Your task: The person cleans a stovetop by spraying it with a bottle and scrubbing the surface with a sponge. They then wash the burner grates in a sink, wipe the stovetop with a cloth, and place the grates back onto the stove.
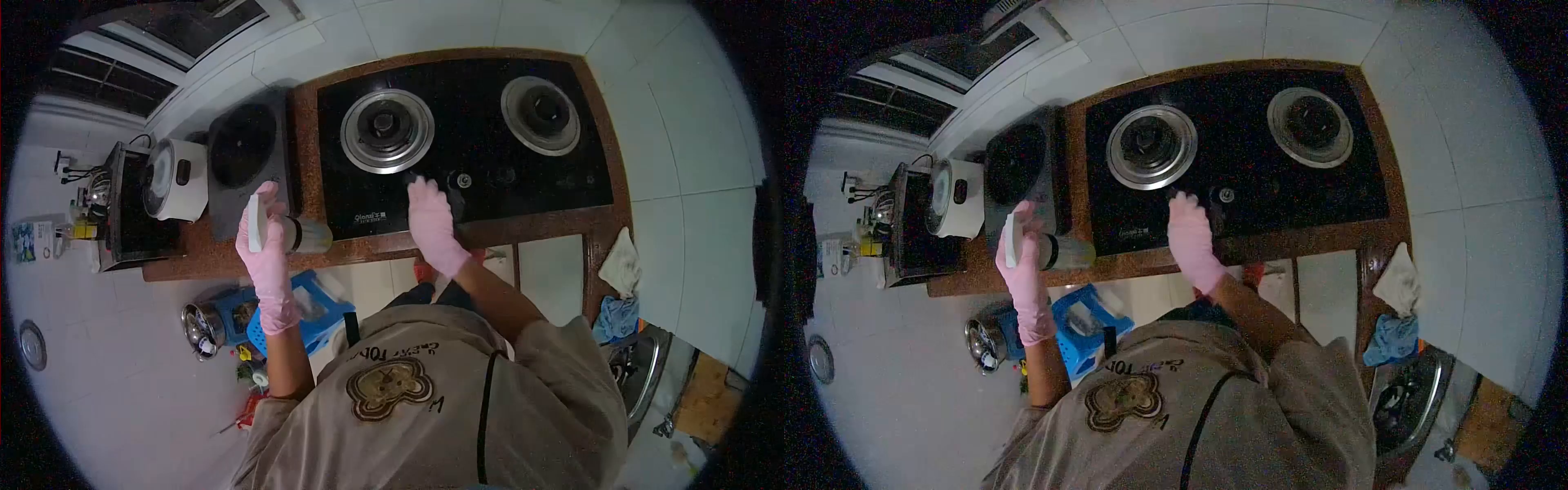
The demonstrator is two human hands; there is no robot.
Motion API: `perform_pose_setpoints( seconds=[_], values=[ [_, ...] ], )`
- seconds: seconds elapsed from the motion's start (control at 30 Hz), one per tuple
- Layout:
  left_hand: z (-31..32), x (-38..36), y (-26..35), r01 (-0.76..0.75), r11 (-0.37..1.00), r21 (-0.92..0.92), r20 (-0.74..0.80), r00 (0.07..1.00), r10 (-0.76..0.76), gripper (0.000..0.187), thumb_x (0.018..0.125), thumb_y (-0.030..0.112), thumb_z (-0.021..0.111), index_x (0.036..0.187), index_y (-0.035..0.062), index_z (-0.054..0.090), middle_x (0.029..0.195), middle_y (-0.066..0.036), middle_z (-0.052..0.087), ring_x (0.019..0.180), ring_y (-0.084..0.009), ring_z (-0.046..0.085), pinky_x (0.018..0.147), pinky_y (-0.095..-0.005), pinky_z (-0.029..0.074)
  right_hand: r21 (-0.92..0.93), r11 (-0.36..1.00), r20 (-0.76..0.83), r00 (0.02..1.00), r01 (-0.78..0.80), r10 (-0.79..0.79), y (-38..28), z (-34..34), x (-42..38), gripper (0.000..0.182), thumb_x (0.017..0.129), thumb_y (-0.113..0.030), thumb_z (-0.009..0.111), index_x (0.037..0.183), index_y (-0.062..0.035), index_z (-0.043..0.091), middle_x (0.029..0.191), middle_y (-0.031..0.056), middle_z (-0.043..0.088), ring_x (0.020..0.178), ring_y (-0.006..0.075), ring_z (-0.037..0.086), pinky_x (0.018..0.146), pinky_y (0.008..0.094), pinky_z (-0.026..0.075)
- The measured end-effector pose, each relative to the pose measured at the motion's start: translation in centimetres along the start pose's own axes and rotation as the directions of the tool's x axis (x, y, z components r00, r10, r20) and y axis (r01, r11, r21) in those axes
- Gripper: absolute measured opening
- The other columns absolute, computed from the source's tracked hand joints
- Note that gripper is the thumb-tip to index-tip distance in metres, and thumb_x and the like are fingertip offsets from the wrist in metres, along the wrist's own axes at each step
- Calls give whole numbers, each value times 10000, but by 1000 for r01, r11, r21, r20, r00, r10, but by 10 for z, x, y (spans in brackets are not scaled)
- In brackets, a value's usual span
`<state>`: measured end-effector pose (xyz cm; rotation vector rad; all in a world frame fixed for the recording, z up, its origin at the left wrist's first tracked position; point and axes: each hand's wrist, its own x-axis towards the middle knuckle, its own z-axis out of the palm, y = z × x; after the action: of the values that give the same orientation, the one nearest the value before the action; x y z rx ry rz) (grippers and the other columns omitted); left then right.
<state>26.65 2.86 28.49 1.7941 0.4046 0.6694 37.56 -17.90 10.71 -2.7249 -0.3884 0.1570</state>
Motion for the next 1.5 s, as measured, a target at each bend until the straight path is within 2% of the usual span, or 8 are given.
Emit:
perform_pose_setpoints(
  seconds=[0.1,0.2,0.3,0.57,0.8,0.97,1.37,1.5],
  values=[
    [-5,-5,7,22,1000,1,-2,1000,-22,410,957,117,595,1352,10,618,1327,-96,651,1102,-186,633,1000,-340,482,-367,924,-453,848,104,-275,17,15,92,239,937,-105,538,1151,-46,625,1230,132,584,1181,320,541,950,414,463],
    [-13,-15,15,47,996,71,5,999,-47,408,940,67,542,1334,-11,618,1324,-103,649,1092,-178,635,994,-337,477,0,951,-248,921,308,-299,39,-29,156,262,910,-77,543,1148,-63,650,1242,96,590,1279,317,507,938,457,468],
    [-29,-19,7,30,995,98,2,1000,-30,417,933,76,552,1333,-20,615,1326,-109,646,1091,-174,634,987,-330,474,-374,872,-84,925,316,-372,41,-12,143,291,865,-136,614,1136,-36,653,1152,83,574,1149,290,541,863,401,486],
    [-40,-35,3,34,990,134,-67,997,-25,405,935,73,537,1322,-12,625,1311,-117,655,1105,-179,633,1008,-330,473,-303,822,-266,785,483,-559,54,3,211,340,890,-61,541,1213,-59,647,1224,79,593,1285,296,505,889,419,483],
    [-53,-38,2,72,993,89,-96,993,-64,414,901,68,563,1298,-30,632,1302,-124,660,1108,-198,643,997,-335,488,73,987,-344,933,142,-108,1,-10,52,455,842,-318,674,1207,-53,613,1274,108,567,1231,319,509,878,522,465],
    [-34,-27,-7,95,993,67,-32,995,-93,427,916,100,578,1324,-15,623,1313,-127,652,1096,-202,638,996,-348,490,-62,763,-234,733,644,-638,-74,50,-25,381,828,-273,668,1189,-154,635,1319,43,585,1316,261,490,1005,473,429],
    [14,-12,-12,-5,1000,15,118,993,3,436,910,93,565,1329,-12,625,1282,-131,665,1053,-205,655,975,-350,505,-200,954,-419,860,225,-291,242,-67,-13,396,840,-47,688,1230,-116,671,1292,105,627,1263,347,560,1060,465,468],
    [31,-12,-2,-62,996,61,238,970,46,439,912,110,573,1328,-19,623,1287,-131,665,1066,-203,656,962,-354,505,-225,793,67,821,566,-567,233,-89,104,394,848,-8,669,1241,-37,675,1352,136,627,1254,346,582,1054,425,493]
  ],
)
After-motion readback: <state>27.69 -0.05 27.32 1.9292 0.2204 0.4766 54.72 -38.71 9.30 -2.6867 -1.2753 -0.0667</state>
